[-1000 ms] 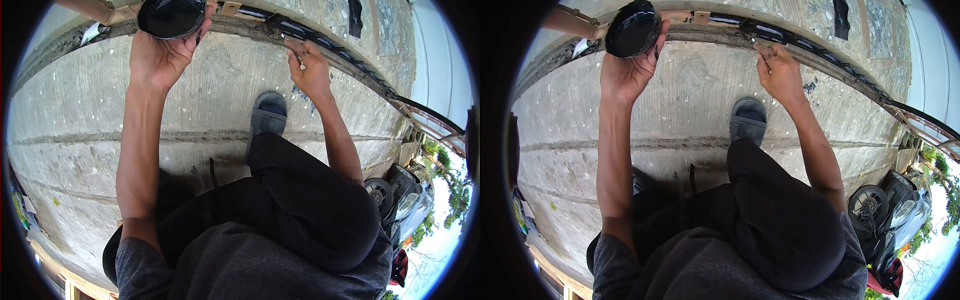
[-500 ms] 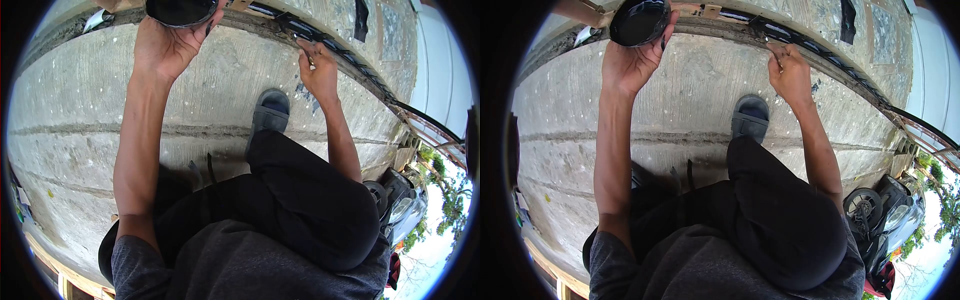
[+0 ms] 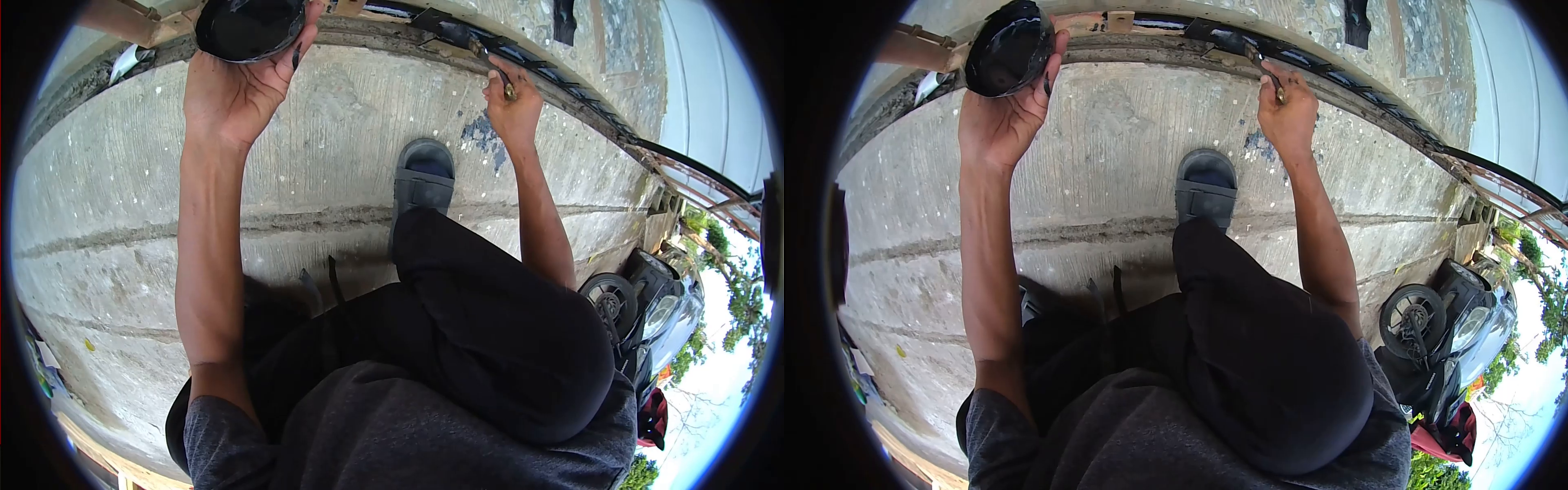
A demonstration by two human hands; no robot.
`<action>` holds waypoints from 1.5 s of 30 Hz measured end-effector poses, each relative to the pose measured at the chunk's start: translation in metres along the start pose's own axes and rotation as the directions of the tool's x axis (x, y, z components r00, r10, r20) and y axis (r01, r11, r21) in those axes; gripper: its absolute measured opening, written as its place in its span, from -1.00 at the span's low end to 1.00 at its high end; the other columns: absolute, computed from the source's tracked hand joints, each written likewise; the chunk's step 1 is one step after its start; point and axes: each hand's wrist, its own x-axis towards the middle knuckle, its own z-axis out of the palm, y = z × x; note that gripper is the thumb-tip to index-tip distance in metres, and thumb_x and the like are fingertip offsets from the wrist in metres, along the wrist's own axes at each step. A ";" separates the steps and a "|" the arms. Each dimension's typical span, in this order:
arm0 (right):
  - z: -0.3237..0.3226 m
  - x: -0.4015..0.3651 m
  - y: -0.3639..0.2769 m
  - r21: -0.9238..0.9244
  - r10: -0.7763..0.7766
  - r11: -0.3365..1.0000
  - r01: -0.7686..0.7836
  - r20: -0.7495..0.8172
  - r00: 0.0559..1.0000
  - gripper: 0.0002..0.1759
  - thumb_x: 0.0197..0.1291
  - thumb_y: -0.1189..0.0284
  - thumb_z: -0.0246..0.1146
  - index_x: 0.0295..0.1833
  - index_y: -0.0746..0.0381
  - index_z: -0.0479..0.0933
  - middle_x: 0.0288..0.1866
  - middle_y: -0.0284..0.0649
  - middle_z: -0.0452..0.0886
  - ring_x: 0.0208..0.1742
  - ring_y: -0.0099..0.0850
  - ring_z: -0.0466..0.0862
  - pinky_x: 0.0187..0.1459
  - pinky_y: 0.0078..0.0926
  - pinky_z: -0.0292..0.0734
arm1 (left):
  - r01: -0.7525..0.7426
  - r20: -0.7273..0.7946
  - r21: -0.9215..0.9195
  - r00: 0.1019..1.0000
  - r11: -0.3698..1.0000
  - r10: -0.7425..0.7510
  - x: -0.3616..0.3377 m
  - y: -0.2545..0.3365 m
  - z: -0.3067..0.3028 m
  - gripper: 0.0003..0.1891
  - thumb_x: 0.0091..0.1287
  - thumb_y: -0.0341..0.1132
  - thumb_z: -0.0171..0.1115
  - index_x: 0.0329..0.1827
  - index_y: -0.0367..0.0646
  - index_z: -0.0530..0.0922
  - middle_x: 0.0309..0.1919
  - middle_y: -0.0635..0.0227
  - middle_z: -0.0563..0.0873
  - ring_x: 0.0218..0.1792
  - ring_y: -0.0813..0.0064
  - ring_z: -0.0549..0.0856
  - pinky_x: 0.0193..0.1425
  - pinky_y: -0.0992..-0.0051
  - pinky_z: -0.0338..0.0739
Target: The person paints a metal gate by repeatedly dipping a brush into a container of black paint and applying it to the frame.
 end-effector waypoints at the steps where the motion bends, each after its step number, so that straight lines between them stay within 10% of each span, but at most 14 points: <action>1: -0.005 -0.002 -0.004 -0.001 0.106 0.994 -0.106 -0.005 0.994 -0.75 0.19 0.56 0.23 -0.01 0.24 0.66 -0.33 -0.06 0.62 -0.38 -0.20 0.64 -0.34 -0.35 0.55 | -0.004 0.010 0.003 1.000 1.000 0.004 0.000 0.000 -0.001 -0.52 0.58 -0.18 -0.23 0.39 -0.36 0.29 0.30 -0.13 0.45 0.34 -0.10 0.43 0.33 0.11 0.55; 5: -0.002 -0.011 -0.022 -0.115 -0.196 0.974 0.196 0.012 0.980 -0.74 0.23 0.58 0.21 0.01 0.20 0.67 -0.40 -0.16 0.54 -0.47 -0.41 0.57 -0.38 -0.47 0.50 | -0.015 -0.020 0.006 1.000 1.000 0.015 0.000 -0.001 -0.003 -0.51 0.58 -0.18 -0.21 0.39 -0.37 0.27 0.30 -0.14 0.44 0.35 -0.11 0.42 0.33 0.10 0.54; 37: -0.003 0.000 -0.036 -0.101 -0.188 0.972 0.213 0.215 0.958 -0.75 0.11 0.52 0.23 -0.08 0.21 0.69 -0.35 -0.04 0.58 -0.38 -0.04 0.65 -0.27 -0.23 0.57 | -0.005 0.066 -0.001 0.998 1.000 0.005 0.002 0.005 0.006 -0.52 0.58 -0.18 -0.22 0.38 -0.36 0.30 0.28 -0.14 0.47 0.32 -0.09 0.46 0.31 0.12 0.57; 40: 0.005 0.003 -0.049 -0.080 -0.221 0.964 0.254 0.289 0.931 -0.73 0.13 0.51 0.23 -0.04 0.21 0.68 -0.33 -0.05 0.59 -0.37 -0.04 0.65 -0.27 -0.24 0.58 | -0.078 -0.265 0.057 0.960 0.995 0.090 0.001 -0.003 0.024 -0.60 0.53 -0.12 -0.06 0.17 -0.26 0.51 0.03 0.06 0.67 0.08 0.10 0.67 0.05 0.23 0.70; 45: 0.013 0.003 -0.079 -0.011 -0.262 0.962 0.273 0.248 0.933 -0.72 0.17 0.53 0.25 0.02 0.21 0.65 -0.30 -0.06 0.63 -0.31 -0.10 0.66 -0.23 -0.34 0.55 | -0.066 -0.282 0.026 0.957 0.997 0.071 0.000 -0.001 0.026 -0.60 0.52 -0.11 -0.05 0.16 -0.24 0.51 0.01 0.07 0.67 0.07 0.10 0.67 0.05 0.22 0.70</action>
